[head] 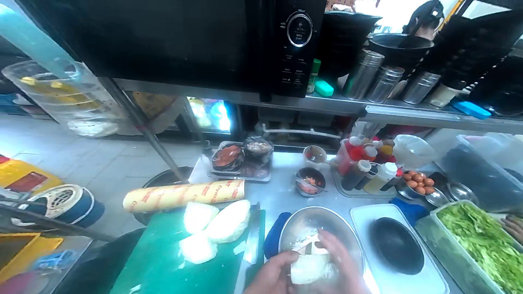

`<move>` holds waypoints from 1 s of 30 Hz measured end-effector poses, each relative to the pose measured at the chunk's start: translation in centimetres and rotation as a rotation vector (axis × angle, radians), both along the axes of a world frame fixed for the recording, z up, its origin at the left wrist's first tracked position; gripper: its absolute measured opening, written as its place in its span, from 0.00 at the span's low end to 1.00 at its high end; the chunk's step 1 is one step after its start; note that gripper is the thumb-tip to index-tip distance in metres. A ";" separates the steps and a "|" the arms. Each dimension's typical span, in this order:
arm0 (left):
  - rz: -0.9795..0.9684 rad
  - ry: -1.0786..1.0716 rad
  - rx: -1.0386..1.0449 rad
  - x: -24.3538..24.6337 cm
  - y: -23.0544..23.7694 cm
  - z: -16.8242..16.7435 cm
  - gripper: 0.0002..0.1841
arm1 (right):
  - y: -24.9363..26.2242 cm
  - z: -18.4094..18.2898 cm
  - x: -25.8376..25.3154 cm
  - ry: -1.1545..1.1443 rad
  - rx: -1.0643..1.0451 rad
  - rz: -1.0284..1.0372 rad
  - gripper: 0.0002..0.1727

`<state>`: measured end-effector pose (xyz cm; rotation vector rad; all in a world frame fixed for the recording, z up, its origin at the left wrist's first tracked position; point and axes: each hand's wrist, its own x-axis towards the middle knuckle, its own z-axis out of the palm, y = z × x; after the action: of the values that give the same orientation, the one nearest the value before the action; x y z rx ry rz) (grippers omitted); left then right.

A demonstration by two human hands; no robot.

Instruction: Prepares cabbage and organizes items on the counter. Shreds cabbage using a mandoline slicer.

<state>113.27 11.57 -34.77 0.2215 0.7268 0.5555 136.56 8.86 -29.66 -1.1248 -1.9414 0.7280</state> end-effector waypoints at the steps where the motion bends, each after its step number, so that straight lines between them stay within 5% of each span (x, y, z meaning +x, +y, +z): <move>1: 0.047 -0.027 0.031 -0.1 -0.2 0.0 0.19 | -0.4 0.0 -0.4 0.130 -0.116 -0.060 0.64; 3: 0.142 -0.050 0.168 -0.3 -0.7 0.0 0.19 | -1.2 0.1 -1.3 0.375 -0.372 -0.147 0.68; 8: 0.236 0.280 0.740 0.3 -2.3 1.6 0.30 | -2.0 -0.8 -2.2 0.721 -0.640 -0.165 0.39; 16: 0.237 0.444 0.930 1.3 -3.9 1.0 0.32 | -1.4 -1.2 -1.5 0.547 -0.587 -0.177 0.32; 24: 0.119 0.558 1.162 0.5 -4.1 -0.6 0.28 | -0.6 -1.7 2.4 0.735 -0.801 0.295 0.26; 30: 0.044 0.786 1.355 0.6 -3.9 -0.9 0.25 | -1.3 -3.0 0.1 0.383 -0.589 0.006 0.26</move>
<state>113.83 7.70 -35.63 1.7591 1.0003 0.9526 136.69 7.53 -32.70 -1.1995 -1.4390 1.4639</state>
